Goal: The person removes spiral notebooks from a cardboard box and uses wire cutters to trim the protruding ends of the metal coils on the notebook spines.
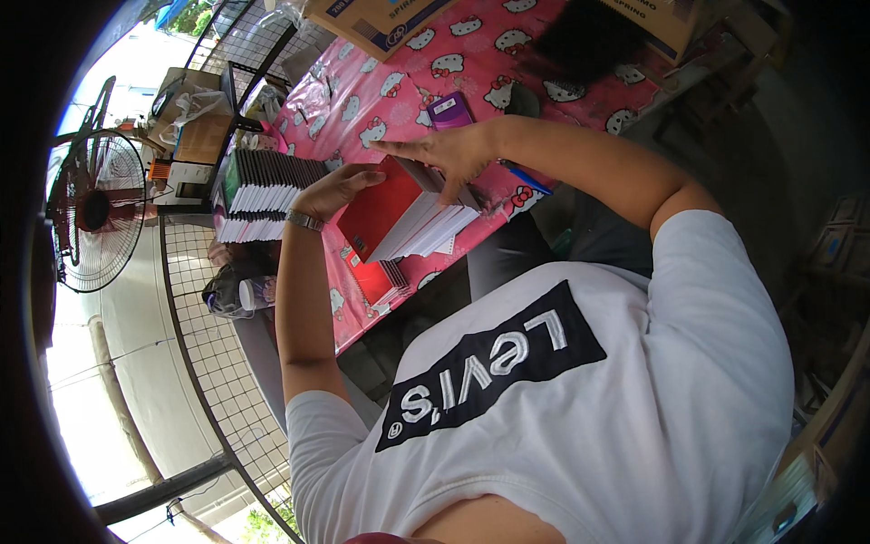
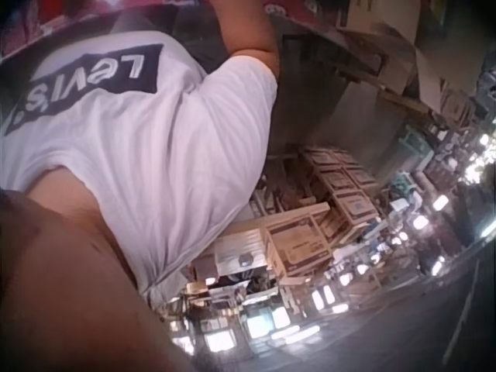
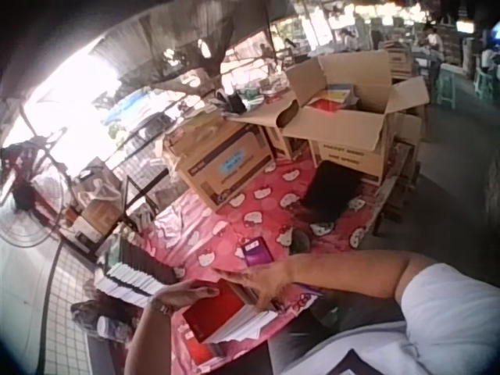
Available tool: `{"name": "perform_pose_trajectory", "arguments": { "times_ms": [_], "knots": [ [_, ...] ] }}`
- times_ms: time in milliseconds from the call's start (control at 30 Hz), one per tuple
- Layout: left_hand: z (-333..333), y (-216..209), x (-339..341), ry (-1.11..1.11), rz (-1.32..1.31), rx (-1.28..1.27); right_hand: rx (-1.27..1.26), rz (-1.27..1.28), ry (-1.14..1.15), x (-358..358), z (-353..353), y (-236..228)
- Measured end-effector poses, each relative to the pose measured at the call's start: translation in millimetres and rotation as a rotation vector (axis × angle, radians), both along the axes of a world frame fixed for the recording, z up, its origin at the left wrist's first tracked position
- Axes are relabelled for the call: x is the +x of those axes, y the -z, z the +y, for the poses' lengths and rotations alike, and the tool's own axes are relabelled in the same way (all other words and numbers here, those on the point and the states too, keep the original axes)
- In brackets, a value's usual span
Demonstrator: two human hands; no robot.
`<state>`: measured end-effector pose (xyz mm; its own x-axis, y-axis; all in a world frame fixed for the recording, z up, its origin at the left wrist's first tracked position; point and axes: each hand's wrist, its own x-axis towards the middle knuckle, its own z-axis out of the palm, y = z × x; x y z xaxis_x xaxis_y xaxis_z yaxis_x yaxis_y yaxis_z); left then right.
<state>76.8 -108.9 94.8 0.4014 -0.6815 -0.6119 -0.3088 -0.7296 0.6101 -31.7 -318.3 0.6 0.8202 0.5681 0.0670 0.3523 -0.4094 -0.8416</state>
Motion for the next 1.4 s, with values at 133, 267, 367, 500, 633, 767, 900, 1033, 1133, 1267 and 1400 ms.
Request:
{"name": "perform_pose_trajectory", "arguments": {
  "times_ms": [133, 267, 367, 500, 633, 767, 900, 1033, 1133, 1267, 1400],
  "knots": [
    [5, 2, 1, 0.014, -0.043, -0.021, -0.001, 0.149, -0.007, -5, 3, -18],
    [1, 1, 3, -0.087, 0.093, -0.020, 0.022, -0.065, 0.043, 1, -3, -5],
    [13, 24, 13, -0.185, 0.211, -0.129, -0.061, 0.030, 0.038, 3, -3, -10],
    [22, 45, 26, -0.058, 0.223, -0.261, -0.108, -0.121, 0.209, -10, 0, 11],
    [30, 50, 27, -0.070, 0.216, -0.340, 0.067, 0.016, 0.309, -18, -2, 30],
    [41, 54, 28, -0.215, 0.447, -0.451, 0.336, 0.051, 0.337, -22, -2, 52],
    [49, 65, 34, -0.199, 0.423, -0.504, 0.397, 0.083, 0.378, -26, 4, 57],
    [50, 69, 37, -0.183, 0.372, -0.518, 0.388, 0.082, 0.397, -32, 2, 57],
    [60, 81, 49, -0.212, 0.345, -0.523, 0.107, -0.378, 0.306, -26, 1, 49],
    [54, 70, 30, -0.271, 0.369, -0.582, -0.066, -0.237, 0.182, -2, 0, 17],
    [61, 70, 37, -0.239, 0.349, -0.562, -0.331, -0.240, 0.086, 10, 5, -14]
  ]
}}
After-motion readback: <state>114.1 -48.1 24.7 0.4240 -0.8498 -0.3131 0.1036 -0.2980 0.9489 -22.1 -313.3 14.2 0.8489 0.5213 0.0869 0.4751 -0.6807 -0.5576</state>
